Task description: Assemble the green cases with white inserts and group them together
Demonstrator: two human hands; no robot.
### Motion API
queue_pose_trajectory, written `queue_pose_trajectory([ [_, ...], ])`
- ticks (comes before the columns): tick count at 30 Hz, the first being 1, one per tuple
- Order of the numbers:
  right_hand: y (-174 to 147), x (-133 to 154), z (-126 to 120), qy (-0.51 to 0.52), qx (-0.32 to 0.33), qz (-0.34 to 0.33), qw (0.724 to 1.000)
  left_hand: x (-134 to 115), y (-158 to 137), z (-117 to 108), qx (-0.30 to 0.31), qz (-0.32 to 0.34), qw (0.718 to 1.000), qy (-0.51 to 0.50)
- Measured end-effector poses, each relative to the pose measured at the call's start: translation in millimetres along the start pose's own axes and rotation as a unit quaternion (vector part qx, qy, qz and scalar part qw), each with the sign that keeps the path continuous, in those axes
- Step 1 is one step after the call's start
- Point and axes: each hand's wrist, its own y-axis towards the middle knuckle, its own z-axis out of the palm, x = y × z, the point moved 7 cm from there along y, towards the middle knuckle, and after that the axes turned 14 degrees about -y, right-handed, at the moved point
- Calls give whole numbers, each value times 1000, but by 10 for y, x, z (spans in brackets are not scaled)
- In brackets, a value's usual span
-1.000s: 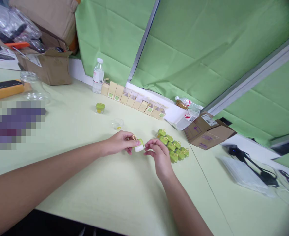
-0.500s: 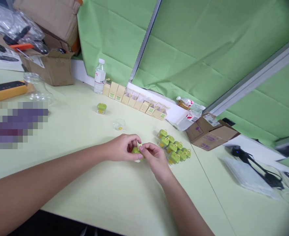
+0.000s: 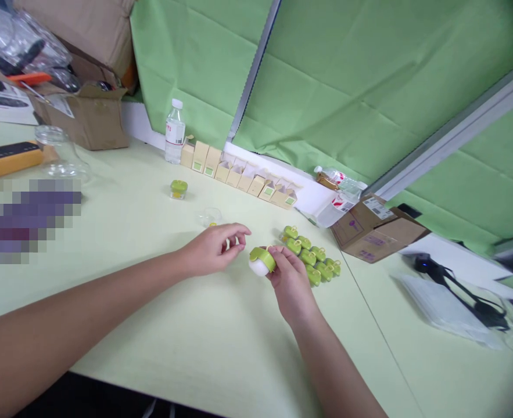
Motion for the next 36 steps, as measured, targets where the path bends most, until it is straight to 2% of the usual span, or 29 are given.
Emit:
queue_pose_trajectory([
  [3,14,3,-64,-3,-39,-9,999,-94,31,-307,-127,58,984,113],
  [5,23,2,-101,-10,-60,-17,998,2,52,-484,-168,20,970,175],
  [7,29,13,-119,-26,-71,-33,997,227,73,-605,-156,-63,966,195],
  [9,27,46,-128,-50,-83,-65,993,486,69,-659,-115,-152,966,176],
  [11,11,105,-134,-76,-100,-110,986,625,57,-670,-96,-188,967,143],
  [14,-44,207,-119,-105,-118,-184,970,574,54,-541,-65,-160,980,99],
  [18,-133,304,-64,-132,-111,-269,947,237,4,-101,38,-81,993,82],
  [20,-166,321,-36,-152,-104,-299,936,70,-34,85,66,-46,994,80],
  [22,-180,315,-7,-169,-96,-315,929,-36,-58,188,71,-28,995,66],
  [28,-195,291,76,-233,-77,-337,909,-109,-63,217,63,-8,997,48],
  [36,-224,320,127,-269,-66,-361,890,-168,-65,225,59,4,997,50],
])
